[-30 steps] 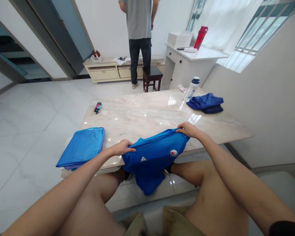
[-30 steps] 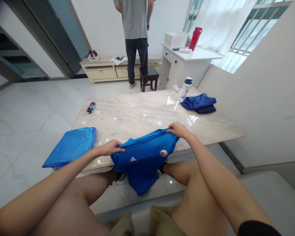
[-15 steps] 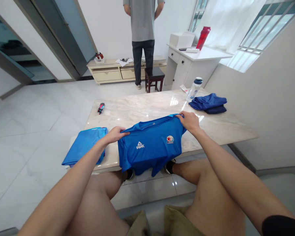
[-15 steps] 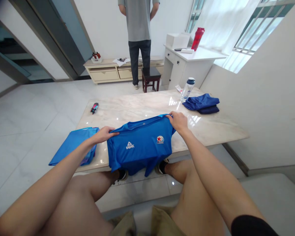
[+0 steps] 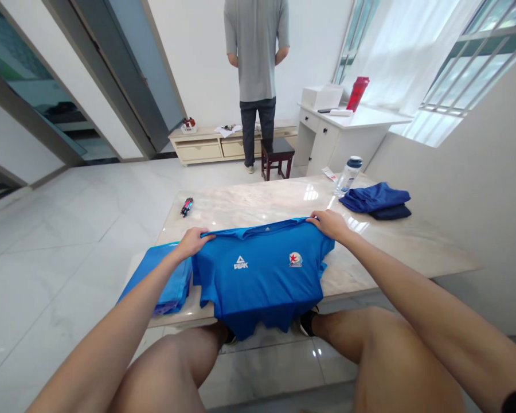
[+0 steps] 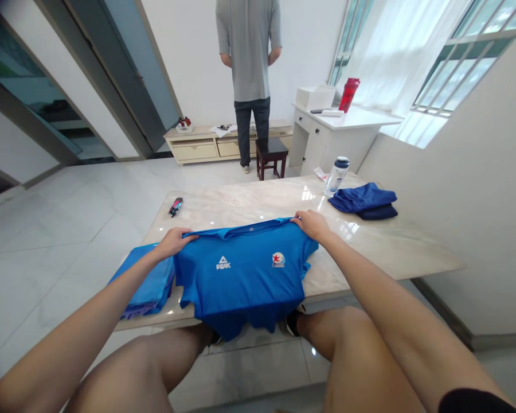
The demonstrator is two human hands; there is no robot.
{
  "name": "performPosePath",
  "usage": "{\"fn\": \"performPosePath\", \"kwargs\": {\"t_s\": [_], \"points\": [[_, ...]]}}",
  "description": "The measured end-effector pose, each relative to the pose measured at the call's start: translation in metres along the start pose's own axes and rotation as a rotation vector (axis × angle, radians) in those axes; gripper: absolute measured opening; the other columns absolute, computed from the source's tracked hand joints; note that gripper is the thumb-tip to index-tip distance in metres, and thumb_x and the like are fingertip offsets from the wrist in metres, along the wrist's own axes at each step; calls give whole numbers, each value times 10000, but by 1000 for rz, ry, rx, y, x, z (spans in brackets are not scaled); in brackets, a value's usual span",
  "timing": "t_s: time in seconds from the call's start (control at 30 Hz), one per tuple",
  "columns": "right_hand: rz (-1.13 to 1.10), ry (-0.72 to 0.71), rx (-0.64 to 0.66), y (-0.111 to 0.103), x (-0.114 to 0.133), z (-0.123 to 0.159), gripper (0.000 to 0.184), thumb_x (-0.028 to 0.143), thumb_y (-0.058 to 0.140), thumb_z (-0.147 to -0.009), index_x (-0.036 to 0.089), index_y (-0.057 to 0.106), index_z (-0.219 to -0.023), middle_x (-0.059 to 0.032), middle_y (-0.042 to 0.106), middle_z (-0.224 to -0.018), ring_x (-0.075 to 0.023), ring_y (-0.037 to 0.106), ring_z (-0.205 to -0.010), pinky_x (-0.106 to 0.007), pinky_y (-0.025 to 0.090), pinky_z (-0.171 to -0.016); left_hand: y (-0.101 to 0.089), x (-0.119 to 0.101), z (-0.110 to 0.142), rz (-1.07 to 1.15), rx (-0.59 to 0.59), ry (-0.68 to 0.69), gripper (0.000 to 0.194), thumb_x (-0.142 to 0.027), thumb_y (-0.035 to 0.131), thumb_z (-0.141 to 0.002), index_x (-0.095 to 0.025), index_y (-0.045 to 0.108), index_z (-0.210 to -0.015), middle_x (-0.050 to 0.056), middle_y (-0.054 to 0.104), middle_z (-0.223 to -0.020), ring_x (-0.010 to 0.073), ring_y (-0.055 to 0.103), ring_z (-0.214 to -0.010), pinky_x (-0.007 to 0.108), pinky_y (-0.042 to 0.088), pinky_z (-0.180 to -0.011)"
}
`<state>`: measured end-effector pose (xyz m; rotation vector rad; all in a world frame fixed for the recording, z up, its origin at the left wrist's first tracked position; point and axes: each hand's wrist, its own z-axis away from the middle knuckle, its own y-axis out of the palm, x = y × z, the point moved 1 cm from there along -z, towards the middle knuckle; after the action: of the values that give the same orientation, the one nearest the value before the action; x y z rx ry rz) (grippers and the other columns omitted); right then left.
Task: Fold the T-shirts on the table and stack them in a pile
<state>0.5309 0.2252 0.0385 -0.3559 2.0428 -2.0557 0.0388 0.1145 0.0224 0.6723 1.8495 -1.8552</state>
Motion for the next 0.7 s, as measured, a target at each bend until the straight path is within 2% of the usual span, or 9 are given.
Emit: {"fn": "performPosePath", "kwargs": {"t_s": [0.1,0.27,0.37,0.47,0.6,0.7], "points": [[102,-68,38,6,-2,-28,549,618,491,-1115,189,826,-1195,-169,817,-1125,-322,747,-1097,-346,510,-875,-1,13,-25,-35,13,20,489,-672,664,-814,-207,812,-788,44,804,-803,270,713,-828,312,509,-782],[186,-67,75,23,-3,-83,683,720,433,-1094,174,843,-1080,-201,809,-1097,-344,754,-1060,-365,510,-864,6,49,-71,-86,10,8,523,-709,660,-835,-212,825,-833,55,824,-853,273,712,-874,310,504,-792],[165,-41,57,37,0,-122,680,687,398,-1115,151,815,-1154,-236,791,-1152,-369,748,-1096,-395,507,-899,14,67,-99,-204,-82,-101,464,-640,658,-905,-212,836,-923,73,825,-902,276,698,-910,305,494,-793],[102,9,6,54,5,-160,583,573,395,-1144,125,746,-1273,-257,771,-1192,-377,730,-1124,-424,505,-931,25,73,-123,-305,-222,-251,400,-520,648,-991,-177,826,-1097,117,819,-1050,285,682,-997,319,497,-871],[-36,35,-104,78,11,-193,424,280,377,-1129,107,615,-1436,-249,729,-1299,-351,679,-1186,-444,507,-995,40,61,-143,-299,-313,-327,321,-319,576,-1069,-146,769,-1258,151,728,-1306,273,632,-1154,361,456,-1063],[-88,-13,-182,89,14,-193,536,116,416,-1027,75,503,-1555,-255,653,-1417,-362,591,-1313,-491,489,-1082,46,48,-142,-343,-349,-327,379,-143,509,-1044,-144,713,-1362,172,622,-1421,292,612,-1241,420,434,-1113]]}}
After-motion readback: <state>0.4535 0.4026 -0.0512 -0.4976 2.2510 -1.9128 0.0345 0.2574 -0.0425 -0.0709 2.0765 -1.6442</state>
